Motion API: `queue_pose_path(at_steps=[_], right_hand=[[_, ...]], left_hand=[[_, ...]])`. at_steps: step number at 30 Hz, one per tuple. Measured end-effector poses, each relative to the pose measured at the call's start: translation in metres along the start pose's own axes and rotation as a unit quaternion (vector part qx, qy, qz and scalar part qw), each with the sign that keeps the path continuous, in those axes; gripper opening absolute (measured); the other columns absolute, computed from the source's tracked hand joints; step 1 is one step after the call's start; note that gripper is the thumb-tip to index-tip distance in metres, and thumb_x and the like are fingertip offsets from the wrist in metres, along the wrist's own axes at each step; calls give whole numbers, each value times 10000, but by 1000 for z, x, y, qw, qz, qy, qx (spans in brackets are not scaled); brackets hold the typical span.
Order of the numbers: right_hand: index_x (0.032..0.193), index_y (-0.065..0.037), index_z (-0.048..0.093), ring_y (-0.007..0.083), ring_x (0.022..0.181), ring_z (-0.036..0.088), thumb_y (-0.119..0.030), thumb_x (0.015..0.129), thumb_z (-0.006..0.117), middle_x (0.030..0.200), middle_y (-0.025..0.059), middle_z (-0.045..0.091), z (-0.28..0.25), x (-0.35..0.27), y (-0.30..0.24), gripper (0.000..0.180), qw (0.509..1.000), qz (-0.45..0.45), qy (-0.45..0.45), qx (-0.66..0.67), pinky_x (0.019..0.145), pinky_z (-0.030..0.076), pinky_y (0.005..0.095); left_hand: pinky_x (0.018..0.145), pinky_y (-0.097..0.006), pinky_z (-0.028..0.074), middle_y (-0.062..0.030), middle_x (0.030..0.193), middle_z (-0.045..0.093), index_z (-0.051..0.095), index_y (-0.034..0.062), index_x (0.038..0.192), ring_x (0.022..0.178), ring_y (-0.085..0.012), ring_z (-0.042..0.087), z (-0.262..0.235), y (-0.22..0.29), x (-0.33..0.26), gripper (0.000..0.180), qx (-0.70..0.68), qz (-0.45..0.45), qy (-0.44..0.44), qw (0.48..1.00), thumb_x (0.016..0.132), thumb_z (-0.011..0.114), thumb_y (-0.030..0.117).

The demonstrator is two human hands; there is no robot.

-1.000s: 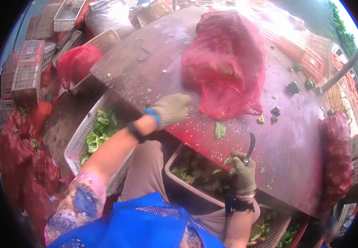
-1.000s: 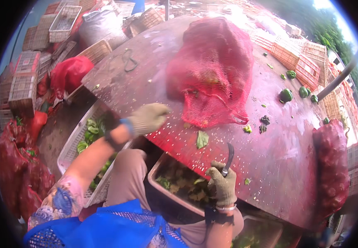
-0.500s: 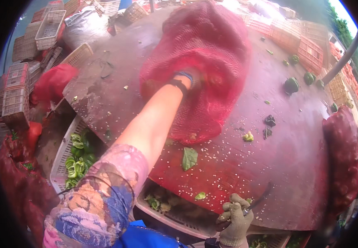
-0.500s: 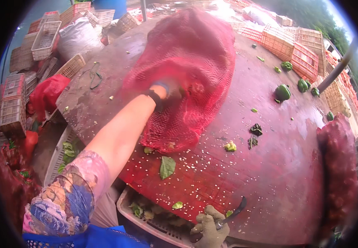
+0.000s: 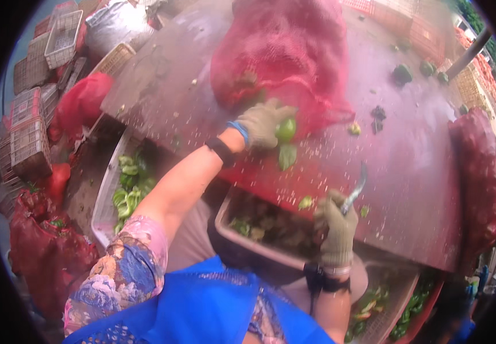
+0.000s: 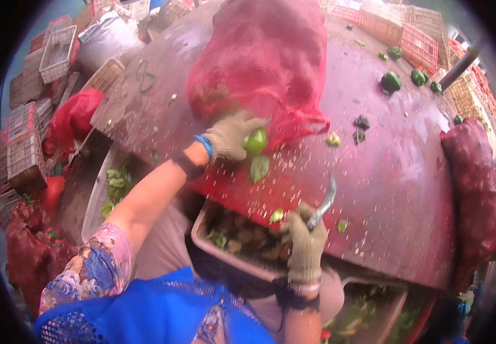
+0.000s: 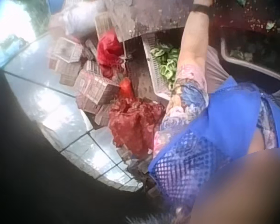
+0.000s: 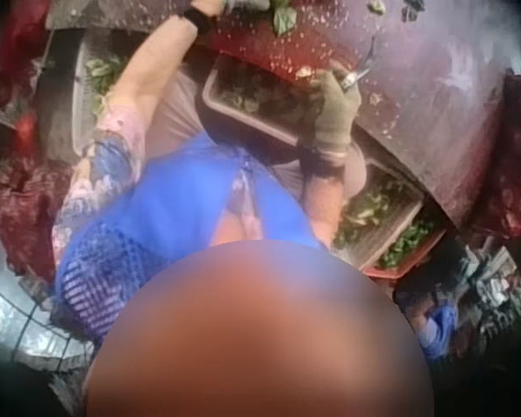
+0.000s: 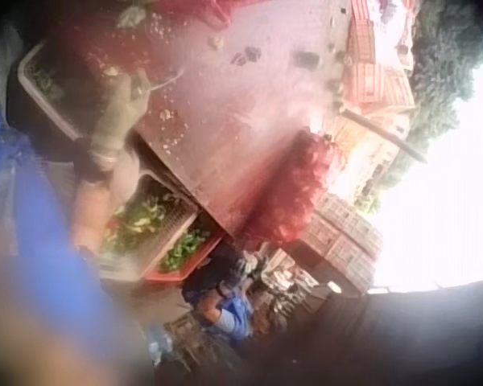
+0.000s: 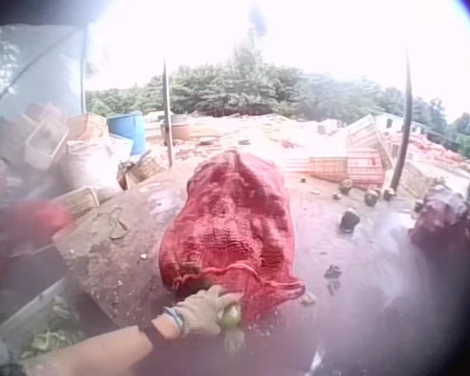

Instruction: Processing green bell peppers by removing stems and seeds with a knife and placing them into a crate.

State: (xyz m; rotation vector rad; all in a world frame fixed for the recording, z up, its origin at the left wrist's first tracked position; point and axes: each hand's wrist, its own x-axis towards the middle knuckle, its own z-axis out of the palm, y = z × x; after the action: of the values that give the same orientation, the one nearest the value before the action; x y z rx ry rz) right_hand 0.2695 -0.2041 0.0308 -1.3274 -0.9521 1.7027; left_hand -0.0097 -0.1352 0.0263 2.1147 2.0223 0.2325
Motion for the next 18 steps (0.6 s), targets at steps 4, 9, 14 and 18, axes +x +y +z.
queue_pose_path(at_steps=[4, 9, 14, 18], right_hand=[[1189, -2, 564, 75, 588, 542, -145, 874, 655, 807, 46, 616, 19, 3, 21, 357, 997, -56, -37, -38, 497, 426, 212], [1203, -33, 603, 179, 818, 648, -209, 834, 712, 948, 84, 667, 69, 17, 56, 423, 946, -239, -21, -219, 747, 521, 327], [1148, -74, 653, 256, 903, 655, -311, 812, 735, 983, 151, 684, 87, 23, 44, 419, 902, -315, 40, -294, 824, 501, 352], [1205, -68, 609, 278, 838, 667, -347, 818, 730, 944, 149, 687, 89, 41, 32, 492, 889, -284, 67, -353, 762, 514, 378]], left_hand=[[983, -380, 441, -188, 1204, 519, 507, 91, 1308, 1136, -356, 516, 12, 10, -67, 746, -221, 3, 23, 975, 588, 705, 93], [965, -385, 455, -198, 1167, 594, 541, 40, 1259, 1103, -340, 572, 18, 45, -101, 596, -280, -9, 31, 959, 690, 699, 120], [951, -386, 462, -185, 1118, 627, 591, 36, 1202, 1065, -320, 599, 48, 38, -94, 445, -381, 3, 148, 913, 759, 617, 57], [921, -396, 465, -188, 1086, 628, 606, 22, 1122, 1034, -334, 598, 56, 46, -81, 345, -440, -55, 166, 881, 782, 563, 67]])
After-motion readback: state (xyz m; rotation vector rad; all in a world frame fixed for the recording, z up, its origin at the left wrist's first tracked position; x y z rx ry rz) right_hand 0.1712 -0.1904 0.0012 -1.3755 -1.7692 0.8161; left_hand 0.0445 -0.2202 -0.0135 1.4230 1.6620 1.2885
